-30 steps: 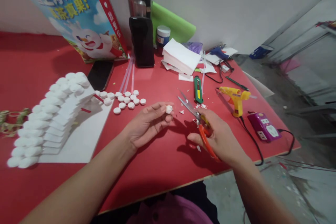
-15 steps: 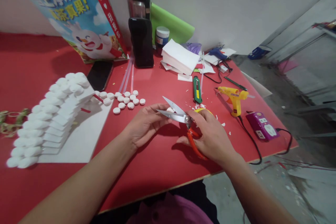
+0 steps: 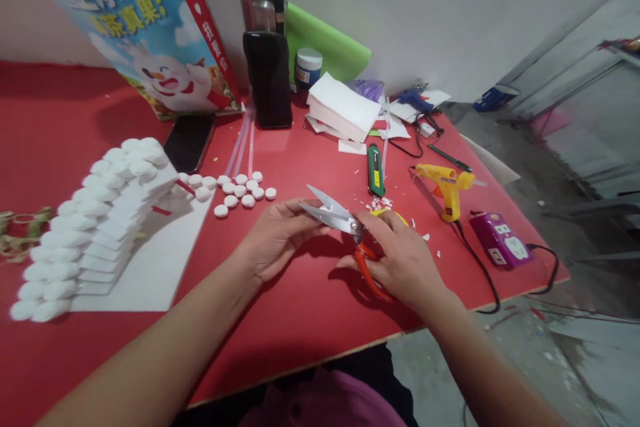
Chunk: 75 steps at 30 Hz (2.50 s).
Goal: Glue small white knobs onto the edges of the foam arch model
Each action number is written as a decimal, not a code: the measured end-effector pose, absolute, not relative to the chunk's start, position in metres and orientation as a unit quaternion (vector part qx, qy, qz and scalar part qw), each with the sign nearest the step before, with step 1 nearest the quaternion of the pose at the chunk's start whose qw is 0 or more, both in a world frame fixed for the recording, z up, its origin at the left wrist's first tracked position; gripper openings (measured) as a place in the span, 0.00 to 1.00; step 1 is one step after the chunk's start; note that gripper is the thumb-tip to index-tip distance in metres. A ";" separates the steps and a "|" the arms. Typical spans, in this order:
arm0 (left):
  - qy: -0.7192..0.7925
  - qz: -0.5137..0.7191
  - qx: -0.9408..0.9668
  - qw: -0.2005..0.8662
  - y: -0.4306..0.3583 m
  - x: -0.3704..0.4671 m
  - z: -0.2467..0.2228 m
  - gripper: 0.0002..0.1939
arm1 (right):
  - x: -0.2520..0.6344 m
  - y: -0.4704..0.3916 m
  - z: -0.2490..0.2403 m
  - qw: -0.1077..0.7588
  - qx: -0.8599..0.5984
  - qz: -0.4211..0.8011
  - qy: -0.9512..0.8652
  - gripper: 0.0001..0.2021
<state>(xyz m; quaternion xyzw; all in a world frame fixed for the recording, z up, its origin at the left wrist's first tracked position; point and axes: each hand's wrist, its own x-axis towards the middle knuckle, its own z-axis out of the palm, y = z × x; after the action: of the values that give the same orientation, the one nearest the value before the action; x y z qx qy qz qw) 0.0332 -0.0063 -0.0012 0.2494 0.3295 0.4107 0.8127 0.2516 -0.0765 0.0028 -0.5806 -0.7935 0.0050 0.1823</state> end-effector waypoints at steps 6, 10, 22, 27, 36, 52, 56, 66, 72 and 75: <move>0.335 0.404 0.249 0.814 -0.005 0.032 -0.001 0.14 | 0.254 -0.078 0.001 0.188 -0.569 -0.011 -0.800 0.25; 0.342 0.401 0.226 0.819 -0.004 0.031 -0.002 0.13 | 0.254 -0.078 0.003 0.254 -0.584 0.078 -0.767 0.21; 0.337 0.407 0.208 0.823 -0.004 0.031 -0.002 0.12 | 0.254 -0.076 0.012 0.233 -0.594 0.196 -0.744 0.30; 0.343 0.401 0.223 0.820 -0.003 0.029 -0.002 0.10 | 0.253 -0.073 0.015 0.263 -0.602 0.188 -0.730 0.28; 0.285 0.389 0.197 0.854 0.006 0.017 0.005 0.03 | 0.274 -0.067 0.030 0.356 -0.656 0.327 -0.579 0.25; 0.494 0.443 0.560 0.496 0.007 0.010 0.019 0.07 | 0.290 -0.067 0.052 0.316 -0.496 0.724 -0.361 0.22; 0.492 0.403 0.623 0.456 0.012 0.018 0.037 0.06 | 0.306 -0.070 0.054 0.308 -0.480 0.760 -0.311 0.24; 0.407 0.295 0.431 0.749 -0.023 0.046 0.048 0.10 | 0.291 -0.072 0.045 0.369 -0.354 0.792 -0.332 0.14; 0.419 0.219 0.577 0.666 -0.057 0.040 0.035 0.10 | 0.289 -0.072 0.038 0.407 -0.313 0.808 -0.289 0.15; 0.477 0.207 0.745 0.418 -0.034 0.020 0.038 0.11 | 0.312 -0.077 0.040 0.382 -0.321 0.821 -0.277 0.17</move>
<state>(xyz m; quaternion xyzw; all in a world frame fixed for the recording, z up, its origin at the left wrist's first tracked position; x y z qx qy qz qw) 0.0198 -0.0343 0.0381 0.7448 0.4768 0.2074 0.4183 0.3122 -0.0770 0.0401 -0.3215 -0.2773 0.8207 0.3823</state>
